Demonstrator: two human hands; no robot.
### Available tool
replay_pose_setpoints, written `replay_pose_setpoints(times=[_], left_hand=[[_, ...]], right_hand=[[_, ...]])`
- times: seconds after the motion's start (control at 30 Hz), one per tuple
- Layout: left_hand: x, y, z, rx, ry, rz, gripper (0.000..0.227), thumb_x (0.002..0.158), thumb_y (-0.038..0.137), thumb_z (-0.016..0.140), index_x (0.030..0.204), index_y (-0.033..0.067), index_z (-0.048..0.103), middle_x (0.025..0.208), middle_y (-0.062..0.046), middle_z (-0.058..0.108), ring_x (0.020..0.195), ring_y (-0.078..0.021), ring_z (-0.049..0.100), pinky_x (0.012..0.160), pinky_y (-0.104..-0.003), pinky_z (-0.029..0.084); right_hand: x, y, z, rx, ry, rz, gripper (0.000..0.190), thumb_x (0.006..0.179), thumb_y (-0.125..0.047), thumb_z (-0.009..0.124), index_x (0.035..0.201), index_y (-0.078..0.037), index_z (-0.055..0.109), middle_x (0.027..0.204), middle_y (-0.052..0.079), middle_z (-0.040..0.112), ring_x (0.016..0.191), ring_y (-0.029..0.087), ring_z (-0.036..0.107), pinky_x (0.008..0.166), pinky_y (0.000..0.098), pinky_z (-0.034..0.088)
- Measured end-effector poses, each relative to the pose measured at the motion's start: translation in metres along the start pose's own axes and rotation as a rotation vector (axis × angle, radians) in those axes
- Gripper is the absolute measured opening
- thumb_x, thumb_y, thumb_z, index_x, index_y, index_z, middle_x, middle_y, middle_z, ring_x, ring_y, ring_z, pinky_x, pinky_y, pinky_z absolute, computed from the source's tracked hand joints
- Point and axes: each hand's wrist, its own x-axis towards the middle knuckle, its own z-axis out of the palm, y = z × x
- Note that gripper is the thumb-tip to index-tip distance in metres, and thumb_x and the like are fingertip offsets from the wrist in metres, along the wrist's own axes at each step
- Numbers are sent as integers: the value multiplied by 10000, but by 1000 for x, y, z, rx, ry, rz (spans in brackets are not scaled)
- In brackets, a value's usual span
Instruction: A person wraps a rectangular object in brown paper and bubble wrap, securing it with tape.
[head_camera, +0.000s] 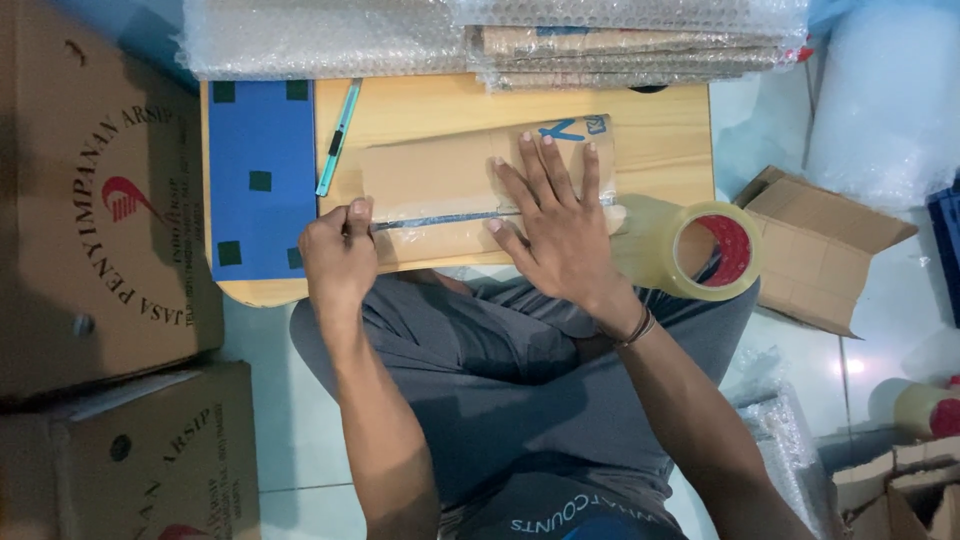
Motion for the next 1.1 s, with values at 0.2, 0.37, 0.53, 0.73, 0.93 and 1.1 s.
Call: replay_pose_setpoints(times=[0.2, 0.37, 0.53, 0.73, 0.93, 1.1], left_hand=[[-2, 13, 3, 12, -8, -18, 426, 1064, 363, 665, 930, -38, 720, 870, -339, 667, 925, -511, 685, 747, -577, 515], [-7, 12, 12, 164, 16, 51, 456, 1118, 364, 583, 1005, -48, 743, 891, -324, 687, 957, -544, 667, 773, -627, 498], [-10, -7, 30, 406, 155, 70, 402, 1057, 372, 679, 955, -8, 763, 865, -337, 687, 953, -544, 664, 788, -642, 475], [-12, -16, 14, 341, 81, 158, 415, 1128, 379, 645, 972, 10, 752, 870, -324, 678, 966, -569, 644, 757, -629, 458], [-5, -13, 9, 211, -24, 102, 421, 1171, 305, 594, 1083, -71, 763, 951, -352, 675, 1042, -627, 584, 876, -678, 433], [2, -39, 18, 353, 99, 135, 399, 1128, 449, 642, 1036, 90, 789, 953, -317, 670, 1100, -541, 611, 872, -591, 456]], right_hand=[[-1, 0, -2, -18, -31, 17, 680, 1102, -595, 258, 1608, -182, 445, 1721, 168, 262, 1602, 320, 169, 1236, 661, -63], [-1, 0, -9, -5, -17, 9, 655, 1089, -578, 325, 1607, -187, 415, 1700, 189, 265, 1584, 348, 197, 1221, 700, 12], [-3, 1, -5, -45, -28, 45, 670, 1058, -602, 341, 1602, -217, 412, 1707, 151, 269, 1591, 329, 206, 1246, 684, 22], [-4, -1, -11, -43, -86, 73, 668, 1036, -590, 369, 1604, -239, 386, 1723, 111, 221, 1605, 299, 141, 1262, 677, -14], [-4, 3, -4, -46, 30, 47, 675, 1064, -620, 247, 1607, -242, 386, 1704, 102, 283, 1593, 301, 214, 1272, 655, 5], [-3, 5, 5, -33, 84, 32, 672, 1061, -614, 277, 1610, -242, 387, 1697, 107, 312, 1591, 311, 230, 1265, 675, -10]])
